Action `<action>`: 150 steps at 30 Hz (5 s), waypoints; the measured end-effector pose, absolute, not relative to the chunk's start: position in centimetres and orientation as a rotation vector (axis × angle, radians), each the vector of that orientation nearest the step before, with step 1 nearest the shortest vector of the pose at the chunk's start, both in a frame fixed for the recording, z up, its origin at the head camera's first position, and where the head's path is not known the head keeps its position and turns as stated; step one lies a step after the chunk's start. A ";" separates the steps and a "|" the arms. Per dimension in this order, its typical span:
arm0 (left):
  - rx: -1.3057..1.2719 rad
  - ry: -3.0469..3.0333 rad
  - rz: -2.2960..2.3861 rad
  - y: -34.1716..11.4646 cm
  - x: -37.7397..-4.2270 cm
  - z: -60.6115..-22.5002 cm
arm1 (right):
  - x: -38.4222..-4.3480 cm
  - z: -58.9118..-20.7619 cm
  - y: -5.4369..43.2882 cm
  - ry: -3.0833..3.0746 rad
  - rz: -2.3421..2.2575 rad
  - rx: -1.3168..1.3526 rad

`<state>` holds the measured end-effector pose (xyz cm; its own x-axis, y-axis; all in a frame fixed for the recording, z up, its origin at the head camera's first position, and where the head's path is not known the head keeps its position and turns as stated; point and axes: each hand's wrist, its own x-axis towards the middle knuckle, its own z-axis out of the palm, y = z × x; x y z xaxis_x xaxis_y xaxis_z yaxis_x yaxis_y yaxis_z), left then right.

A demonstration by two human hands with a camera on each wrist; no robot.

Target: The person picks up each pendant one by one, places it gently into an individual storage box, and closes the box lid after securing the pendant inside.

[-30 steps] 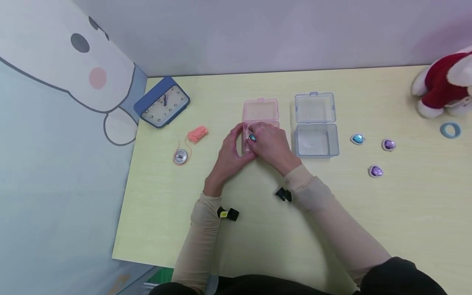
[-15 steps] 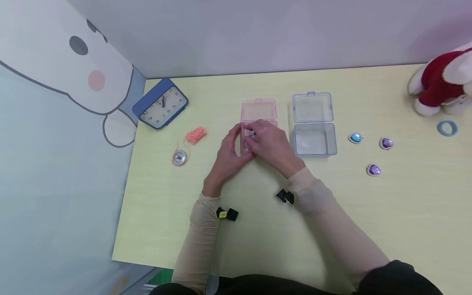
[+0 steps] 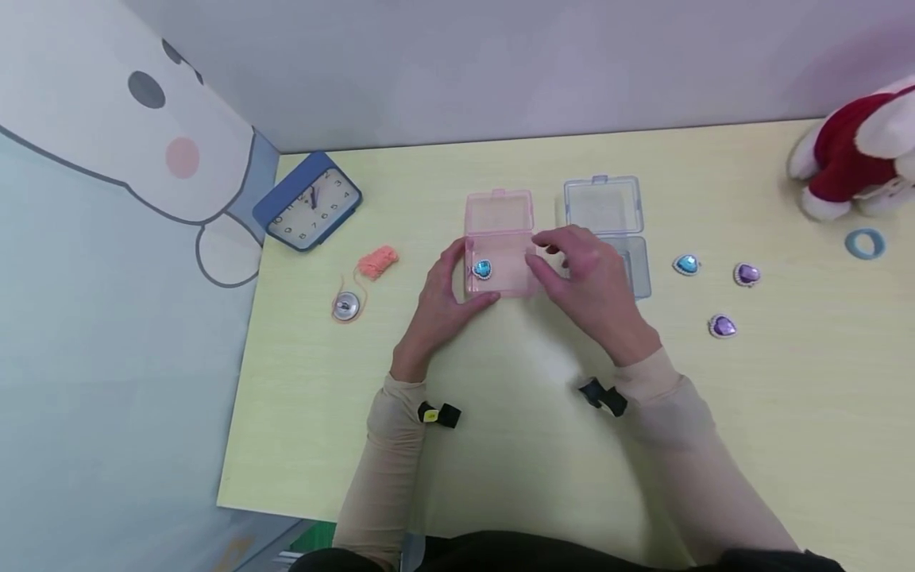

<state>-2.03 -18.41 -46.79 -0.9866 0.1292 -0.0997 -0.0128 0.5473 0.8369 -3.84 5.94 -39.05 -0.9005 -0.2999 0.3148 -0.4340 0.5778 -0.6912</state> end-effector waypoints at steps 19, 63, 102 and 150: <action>0.109 2.608 1.476 -18.4 -1.8 -46.9 | -0.7 -42.4 18.1 -2.437 1.166 0.001; 0.132 2.624 1.469 -18.5 -2.1 -47.0 | -3.3 -44.8 21.0 -3.021 0.993 -0.269; 0.108 2.603 1.477 -18.5 -2.0 -46.7 | -2.7 -39.8 15.5 -2.595 0.993 0.071; 0.122 2.610 1.448 -18.5 -2.3 -46.9 | -5.6 -42.6 2.9 -2.719 0.925 0.823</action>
